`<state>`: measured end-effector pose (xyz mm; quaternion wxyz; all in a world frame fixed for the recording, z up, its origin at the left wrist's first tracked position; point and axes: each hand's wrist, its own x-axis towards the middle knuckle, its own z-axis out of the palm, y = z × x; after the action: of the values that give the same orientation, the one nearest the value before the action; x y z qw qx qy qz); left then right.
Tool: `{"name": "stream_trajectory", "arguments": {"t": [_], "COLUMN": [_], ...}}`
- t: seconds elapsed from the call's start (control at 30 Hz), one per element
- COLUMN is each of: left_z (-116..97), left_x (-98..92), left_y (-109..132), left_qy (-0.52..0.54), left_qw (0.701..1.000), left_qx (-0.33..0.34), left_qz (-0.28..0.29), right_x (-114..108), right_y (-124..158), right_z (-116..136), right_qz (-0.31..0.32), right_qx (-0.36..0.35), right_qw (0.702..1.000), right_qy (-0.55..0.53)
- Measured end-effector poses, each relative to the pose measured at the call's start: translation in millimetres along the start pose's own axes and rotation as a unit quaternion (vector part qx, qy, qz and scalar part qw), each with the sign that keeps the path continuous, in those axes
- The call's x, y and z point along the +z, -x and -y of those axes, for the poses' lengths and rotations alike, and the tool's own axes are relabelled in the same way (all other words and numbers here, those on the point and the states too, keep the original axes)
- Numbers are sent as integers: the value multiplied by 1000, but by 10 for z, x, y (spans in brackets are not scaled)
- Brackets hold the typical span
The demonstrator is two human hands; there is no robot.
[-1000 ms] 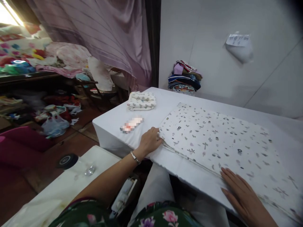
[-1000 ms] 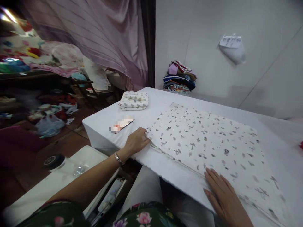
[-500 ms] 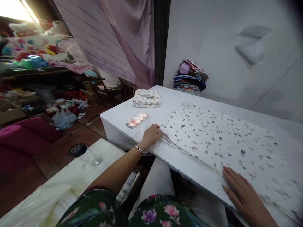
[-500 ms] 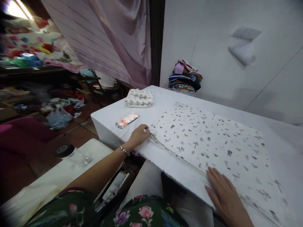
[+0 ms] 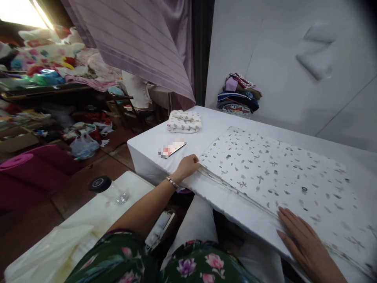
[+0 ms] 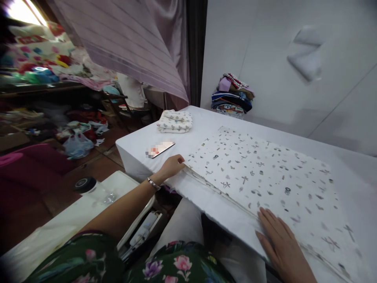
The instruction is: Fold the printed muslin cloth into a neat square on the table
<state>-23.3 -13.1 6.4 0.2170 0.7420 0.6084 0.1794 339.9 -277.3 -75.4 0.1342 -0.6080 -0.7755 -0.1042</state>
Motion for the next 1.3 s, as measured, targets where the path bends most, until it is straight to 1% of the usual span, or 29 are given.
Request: {"name": "stream_trajectory", "arguments": {"t": [0.1,0.17,0.43,0.53,0.67,0.8,1.0,1.1,1.23,1.3], "left_z": [71,90,158,167,108,77,178,194,180,175], "left_x": [-67,-77,-18,-1,49,72,38,55,68,61], "left_y": [-20,-23,75,145,197,191,205,230,279,298], "left_qy": [10,10,-10,-21,-54,-80,-94,-93,-58,-43], "left_qw": [1000,1000,1000,1000,998,997,995,995,994,992], "left_qx": [-2,1,-12,-11,3,17,26,41,91,111], "left_qz": [-5,-13,-22,-3,13,4,-10,-16,-29,-28], "right_x": [-10,-11,9,13,10,12,31,28,11,5], "right_y": [-12,-15,2,11,11,11,30,22,-6,-10], "right_z": [11,10,-10,-18,-21,-18,-34,-33,-14,-7], "right_qz": [-18,-19,6,11,9,13,11,7,-18,-19], "right_qx": [-9,-6,26,26,15,14,15,17,5,7], "right_qw": [1000,1000,999,999,1000,1000,1000,1000,1000,1000], "right_qy": [-2,-5,-21,-22,-20,-13,-16,-20,-23,-22]}}
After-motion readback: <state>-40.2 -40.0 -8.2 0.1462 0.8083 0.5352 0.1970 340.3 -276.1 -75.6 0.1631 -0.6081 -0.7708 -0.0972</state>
